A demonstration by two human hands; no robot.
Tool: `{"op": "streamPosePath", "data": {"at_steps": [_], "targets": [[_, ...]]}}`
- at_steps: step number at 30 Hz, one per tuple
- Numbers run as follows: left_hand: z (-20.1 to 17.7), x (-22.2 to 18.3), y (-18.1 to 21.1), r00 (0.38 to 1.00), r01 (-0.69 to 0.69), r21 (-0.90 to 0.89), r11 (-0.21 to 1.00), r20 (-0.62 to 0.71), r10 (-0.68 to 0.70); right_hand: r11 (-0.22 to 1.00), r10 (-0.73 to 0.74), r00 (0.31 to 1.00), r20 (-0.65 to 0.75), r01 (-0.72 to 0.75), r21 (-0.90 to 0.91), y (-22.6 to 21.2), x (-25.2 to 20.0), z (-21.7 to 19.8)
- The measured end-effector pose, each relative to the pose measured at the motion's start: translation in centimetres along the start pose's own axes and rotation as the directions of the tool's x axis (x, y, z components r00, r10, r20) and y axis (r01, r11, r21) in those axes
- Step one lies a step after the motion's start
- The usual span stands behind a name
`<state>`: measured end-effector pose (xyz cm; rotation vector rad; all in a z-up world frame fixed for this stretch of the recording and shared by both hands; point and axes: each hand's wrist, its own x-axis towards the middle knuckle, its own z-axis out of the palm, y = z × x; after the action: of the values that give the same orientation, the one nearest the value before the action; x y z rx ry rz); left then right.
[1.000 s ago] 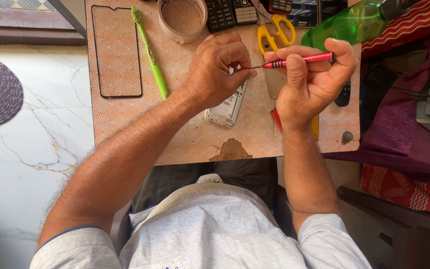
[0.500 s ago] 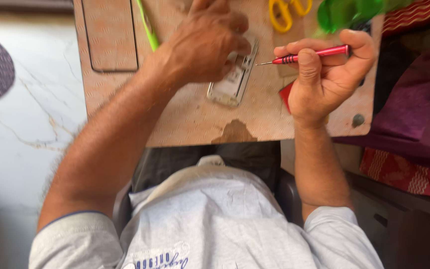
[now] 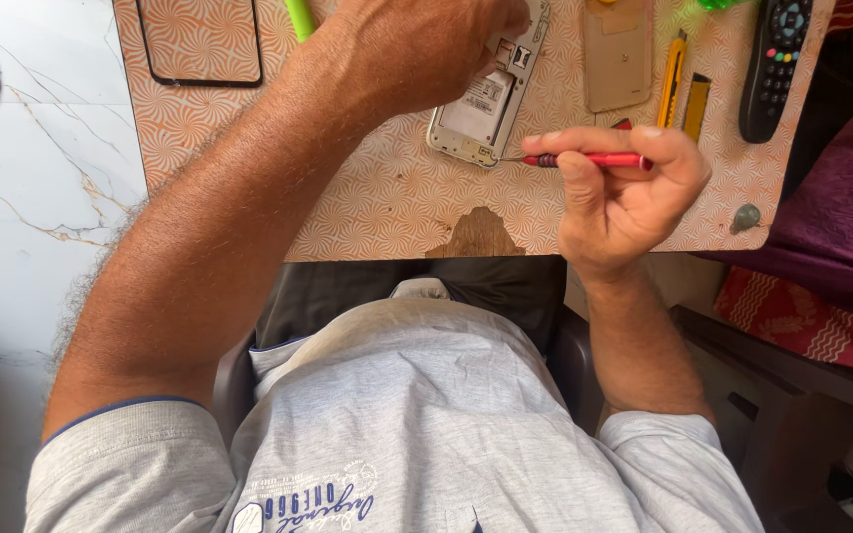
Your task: The person removes screws from a mobile phone using a screwdriver, takes out the battery, then puts the battery back and snaps the back cover in place.
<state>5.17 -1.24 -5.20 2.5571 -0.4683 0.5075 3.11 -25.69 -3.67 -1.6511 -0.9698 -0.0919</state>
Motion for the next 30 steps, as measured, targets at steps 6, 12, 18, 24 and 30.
{"op": "streamPosePath", "data": {"at_steps": [6,12,18,24,30], "targets": [[0.6,0.1,-0.3,0.999,-0.007,0.005,1.0,-0.037,0.008,0.999,-0.004,1.0,0.018,0.003,0.038,0.3,-0.3,0.7],[0.5,-0.2,-0.6,0.997,-0.032,0.136,0.99,-0.071,0.042,0.999,-0.027,0.999,0.021,0.027,0.023,1.1,-0.1,1.2],[0.3,-0.3,-0.5,0.999,0.04,0.062,0.997,0.024,-0.042,0.999,-0.024,0.999,0.036,0.023,0.027,1.4,-0.3,1.1],[0.3,-0.3,-0.4,0.999,-0.006,0.119,0.993,-0.046,0.012,0.999,-0.034,0.999,0.037,0.033,0.025,1.6,-0.2,1.2],[0.4,-0.2,-0.5,0.997,-0.034,0.173,0.984,-0.063,0.046,0.998,-0.064,0.997,0.053,0.064,0.003,1.6,0.1,1.3]]}}
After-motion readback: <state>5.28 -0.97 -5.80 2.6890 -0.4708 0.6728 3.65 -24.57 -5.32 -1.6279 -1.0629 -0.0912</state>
